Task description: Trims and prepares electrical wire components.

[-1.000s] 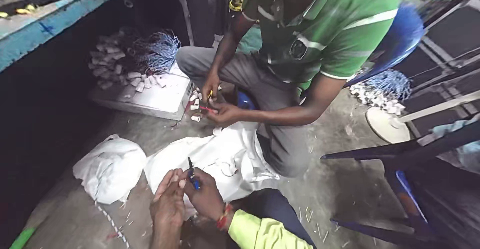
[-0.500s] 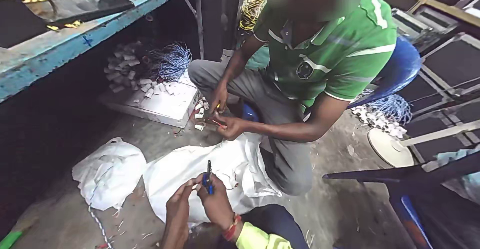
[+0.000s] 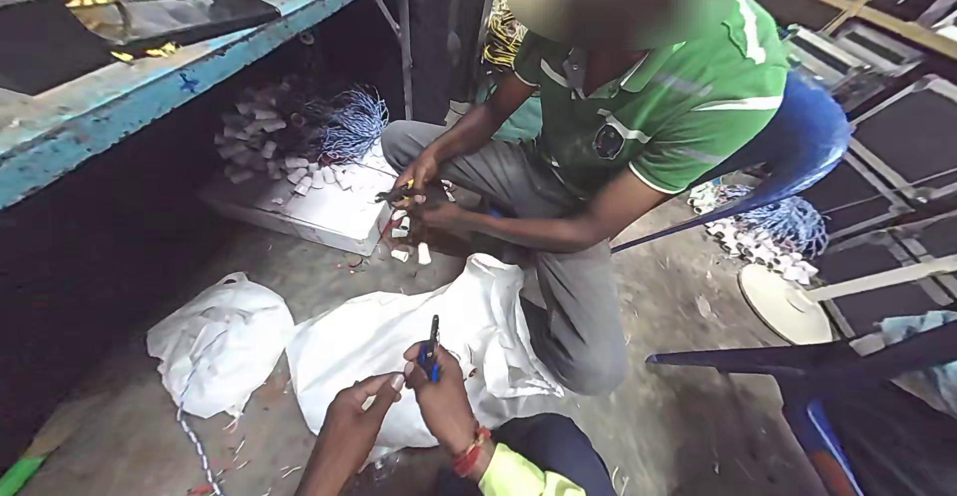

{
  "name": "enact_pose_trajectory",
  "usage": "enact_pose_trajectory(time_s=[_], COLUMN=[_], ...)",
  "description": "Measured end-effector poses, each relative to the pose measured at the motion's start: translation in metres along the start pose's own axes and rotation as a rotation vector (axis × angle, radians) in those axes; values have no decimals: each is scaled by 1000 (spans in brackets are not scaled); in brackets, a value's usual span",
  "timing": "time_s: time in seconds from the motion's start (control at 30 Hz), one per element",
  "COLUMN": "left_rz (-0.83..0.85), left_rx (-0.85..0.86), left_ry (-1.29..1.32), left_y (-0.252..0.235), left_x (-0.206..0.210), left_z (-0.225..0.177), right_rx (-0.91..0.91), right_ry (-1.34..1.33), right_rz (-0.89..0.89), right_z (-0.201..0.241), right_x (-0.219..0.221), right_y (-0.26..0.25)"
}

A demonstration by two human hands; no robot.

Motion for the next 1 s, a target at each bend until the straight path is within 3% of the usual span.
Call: enact_pose_trajectory(time_s=[0.1,0.27,0.53,0.87,1.0], left_rz=[-23,-87,89,65,144], left_rx=[6,-152,-269,-167,-140], left_ry=[84,371,592,459,428], left_y=[0,0,1,1,0], left_x=[-1,-5,-1,5,5], left_z=[1,0,-1,2,1], right_rx=[-7,-95,-70,-137,-117], right_ry=[18,-80,-122,80,120], right_rz=[21,161,94,57,65], right_z=[0,5,6,6,5], right_x=[1,5,2,1,1], right_y=[1,0,-2,0,-1])
Point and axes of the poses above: each hand's wrist, its own y-axis away from the middle knuckle, its own x-axis out of the palm, z = x × y, the point moved 3 cm from there along -y, towards the middle knuckle, and after that the axes turned 7 degrees about -y, right-handed, at the moved point
